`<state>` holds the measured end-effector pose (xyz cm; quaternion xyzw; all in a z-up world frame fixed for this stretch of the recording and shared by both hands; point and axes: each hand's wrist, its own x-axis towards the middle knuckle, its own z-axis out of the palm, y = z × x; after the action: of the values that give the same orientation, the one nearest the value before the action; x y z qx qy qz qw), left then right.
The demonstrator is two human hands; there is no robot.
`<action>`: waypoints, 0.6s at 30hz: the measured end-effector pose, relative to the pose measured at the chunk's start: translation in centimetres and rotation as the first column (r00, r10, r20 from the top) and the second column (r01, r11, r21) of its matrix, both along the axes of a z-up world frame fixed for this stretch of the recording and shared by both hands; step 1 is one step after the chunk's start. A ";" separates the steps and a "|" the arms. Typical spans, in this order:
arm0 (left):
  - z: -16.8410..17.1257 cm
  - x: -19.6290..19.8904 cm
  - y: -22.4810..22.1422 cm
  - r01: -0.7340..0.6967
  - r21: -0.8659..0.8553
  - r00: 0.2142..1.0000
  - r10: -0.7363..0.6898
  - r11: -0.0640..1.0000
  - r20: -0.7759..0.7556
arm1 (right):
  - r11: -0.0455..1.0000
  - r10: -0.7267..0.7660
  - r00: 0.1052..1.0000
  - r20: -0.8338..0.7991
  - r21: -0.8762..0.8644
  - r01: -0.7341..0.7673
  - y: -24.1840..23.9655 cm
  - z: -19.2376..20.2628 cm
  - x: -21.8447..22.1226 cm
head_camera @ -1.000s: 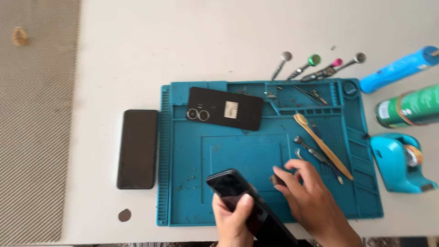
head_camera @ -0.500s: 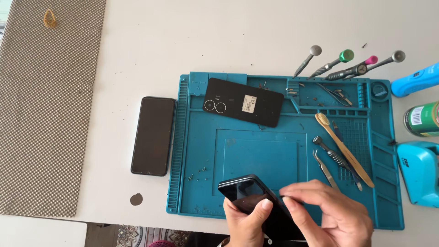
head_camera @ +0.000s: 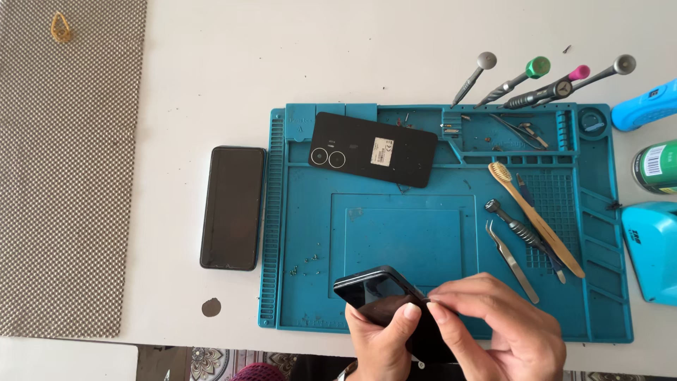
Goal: The person removes the back cover of a smartphone using a plastic pry tool, then cleans the internal components with a brush and compressed air. The person handles the phone, back cover, and internal parts on a blue anti-static mat.
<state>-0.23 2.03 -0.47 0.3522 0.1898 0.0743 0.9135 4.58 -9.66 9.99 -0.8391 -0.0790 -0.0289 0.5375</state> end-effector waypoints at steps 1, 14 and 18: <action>0.2 0.1 -0.1 -0.014 -0.021 1.000 0.014 1.000 0.018 | 0.998 -0.005 1.000 0.016 -0.070 0.006 -0.1 0.1 -0.3; 0.0 0.6 -0.5 -0.121 -0.141 0.947 0.156 0.983 0.279 | 0.919 0.293 0.914 0.279 -0.345 -0.190 -2.9 -3.5 -3.6; -0.3 0.3 -0.4 -0.112 -0.149 0.939 0.154 0.982 0.308 | 0.883 0.368 0.882 0.293 -0.407 -0.233 -3.7 -4.2 -4.5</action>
<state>0.09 1.62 -0.75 0.2622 0.0677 0.1795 0.9458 0.11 -13.37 5.77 -0.8800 -0.3120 -0.0828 0.3485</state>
